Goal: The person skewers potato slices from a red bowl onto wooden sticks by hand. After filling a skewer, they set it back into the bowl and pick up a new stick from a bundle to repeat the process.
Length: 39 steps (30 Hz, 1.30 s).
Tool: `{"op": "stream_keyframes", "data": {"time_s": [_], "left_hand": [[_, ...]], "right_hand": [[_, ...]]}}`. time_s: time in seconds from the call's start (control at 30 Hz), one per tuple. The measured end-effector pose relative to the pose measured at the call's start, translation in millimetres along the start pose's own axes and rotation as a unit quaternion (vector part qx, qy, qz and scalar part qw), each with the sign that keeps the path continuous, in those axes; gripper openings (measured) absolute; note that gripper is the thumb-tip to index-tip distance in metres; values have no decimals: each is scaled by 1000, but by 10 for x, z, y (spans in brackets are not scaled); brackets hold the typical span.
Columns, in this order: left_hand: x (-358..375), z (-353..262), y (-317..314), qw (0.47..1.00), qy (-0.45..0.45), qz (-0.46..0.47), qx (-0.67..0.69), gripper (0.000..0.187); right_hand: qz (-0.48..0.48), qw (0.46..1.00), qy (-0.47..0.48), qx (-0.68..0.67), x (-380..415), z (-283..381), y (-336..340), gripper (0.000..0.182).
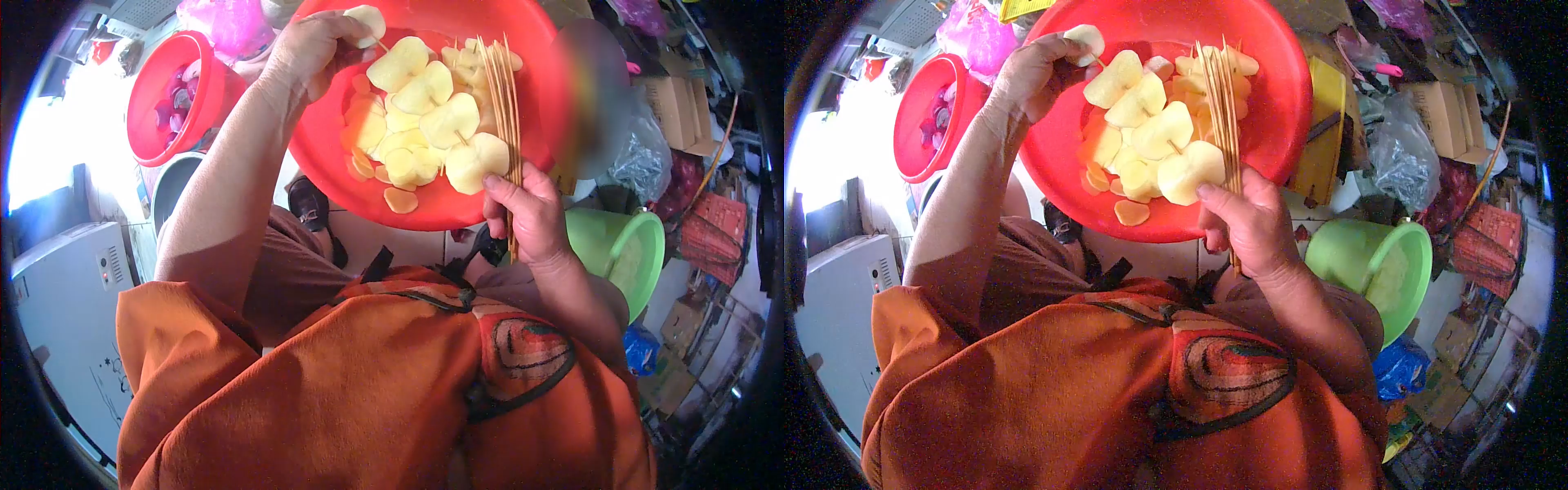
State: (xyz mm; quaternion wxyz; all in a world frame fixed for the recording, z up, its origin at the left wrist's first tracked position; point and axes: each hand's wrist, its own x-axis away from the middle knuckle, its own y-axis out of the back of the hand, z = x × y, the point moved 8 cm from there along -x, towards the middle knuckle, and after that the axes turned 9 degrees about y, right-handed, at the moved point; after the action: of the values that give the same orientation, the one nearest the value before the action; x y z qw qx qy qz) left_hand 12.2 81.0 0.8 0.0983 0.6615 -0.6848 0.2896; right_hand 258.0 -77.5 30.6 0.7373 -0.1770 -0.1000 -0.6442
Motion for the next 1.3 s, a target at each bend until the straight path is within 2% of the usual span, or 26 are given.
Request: {"op": "stream_keyframes", "data": {"time_s": [0.17,0.27,0.37,0.43,0.53,0.67,0.73,0.87,0.93,1.03,1.3], "left_hand": [[49,-53,-1,999,-45,-16,-23,25],[120,-79,-83,992,-77,-17,-96,26],[220,-92,-264,985,-67,19,-155,27],[160,-44,-181,997,-21,-11,-77,29],[132,0,-160,1000,-2,-19,-23,29],[74,59,-105,1000,-2,-1,4,28],[74,116,-103,999,34,9,12,26],[162,181,-130,996,82,8,-31,24],[209,232,-218,991,112,52,-48,24],[216,294,-253,987,138,62,-62,23],[225,255,-270,990,107,38,-87,23]], "right_hand": [[-3,1000,-6,-5,-3,-17,3,19],[-8,1000,-9,-8,-1,0,-5,18],[-12,1000,-7,4,-12,-8,17,20],[-12,1000,-3,16,-12,-15,22,21],[-10,999,9,33,2,7,4,20],[-1,999,10,51,30,-7,-9,20],[4,999,8,48,42,-17,-19,20],[8,999,6,37,58,-21,-39,20],[8,999,9,35,58,-30,-35,20],[9,999,1,35,61,-51,-29,21],[7,1000,3,22,64,-69,-28,23]]}}
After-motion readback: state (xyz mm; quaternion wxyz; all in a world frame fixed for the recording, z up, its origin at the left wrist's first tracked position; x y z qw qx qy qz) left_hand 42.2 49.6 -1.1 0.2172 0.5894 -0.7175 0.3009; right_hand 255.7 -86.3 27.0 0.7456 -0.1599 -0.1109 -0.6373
